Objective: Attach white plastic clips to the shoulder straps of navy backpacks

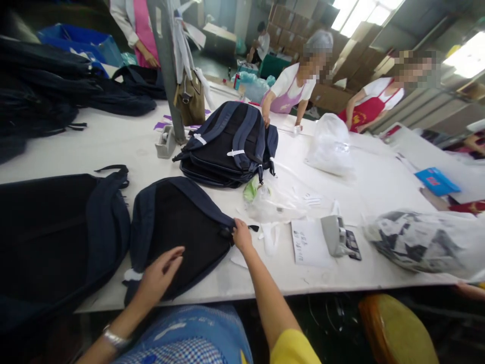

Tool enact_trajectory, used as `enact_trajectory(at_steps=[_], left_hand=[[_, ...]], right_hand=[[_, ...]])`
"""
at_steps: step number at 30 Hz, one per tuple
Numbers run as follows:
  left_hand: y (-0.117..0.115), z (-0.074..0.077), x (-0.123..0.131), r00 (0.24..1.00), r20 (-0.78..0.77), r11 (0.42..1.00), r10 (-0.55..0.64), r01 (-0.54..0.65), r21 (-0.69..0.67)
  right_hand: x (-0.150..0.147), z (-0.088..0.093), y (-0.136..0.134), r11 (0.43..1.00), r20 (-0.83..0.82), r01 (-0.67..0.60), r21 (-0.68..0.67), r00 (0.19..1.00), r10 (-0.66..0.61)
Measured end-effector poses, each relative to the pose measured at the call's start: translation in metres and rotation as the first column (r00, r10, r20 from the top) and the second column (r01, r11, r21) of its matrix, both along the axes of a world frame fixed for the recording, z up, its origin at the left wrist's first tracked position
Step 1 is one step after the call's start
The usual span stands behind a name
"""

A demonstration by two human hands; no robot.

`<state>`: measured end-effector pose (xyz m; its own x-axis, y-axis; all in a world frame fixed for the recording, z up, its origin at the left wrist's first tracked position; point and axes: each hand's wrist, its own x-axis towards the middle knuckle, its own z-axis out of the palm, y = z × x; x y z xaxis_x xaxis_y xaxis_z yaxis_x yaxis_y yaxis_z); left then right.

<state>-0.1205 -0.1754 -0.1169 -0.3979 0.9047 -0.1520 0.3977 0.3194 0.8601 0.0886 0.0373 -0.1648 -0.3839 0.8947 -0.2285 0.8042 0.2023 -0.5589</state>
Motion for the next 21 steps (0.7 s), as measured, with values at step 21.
enact_trajectory(at_steps=[21], left_hand=[[0.052,0.059,0.121,0.969,0.18,0.983,0.168,-0.179,0.046]], right_hand=[[0.036,0.091,0.02,0.313,-0.542,-0.442,-0.84,0.687,-0.484]])
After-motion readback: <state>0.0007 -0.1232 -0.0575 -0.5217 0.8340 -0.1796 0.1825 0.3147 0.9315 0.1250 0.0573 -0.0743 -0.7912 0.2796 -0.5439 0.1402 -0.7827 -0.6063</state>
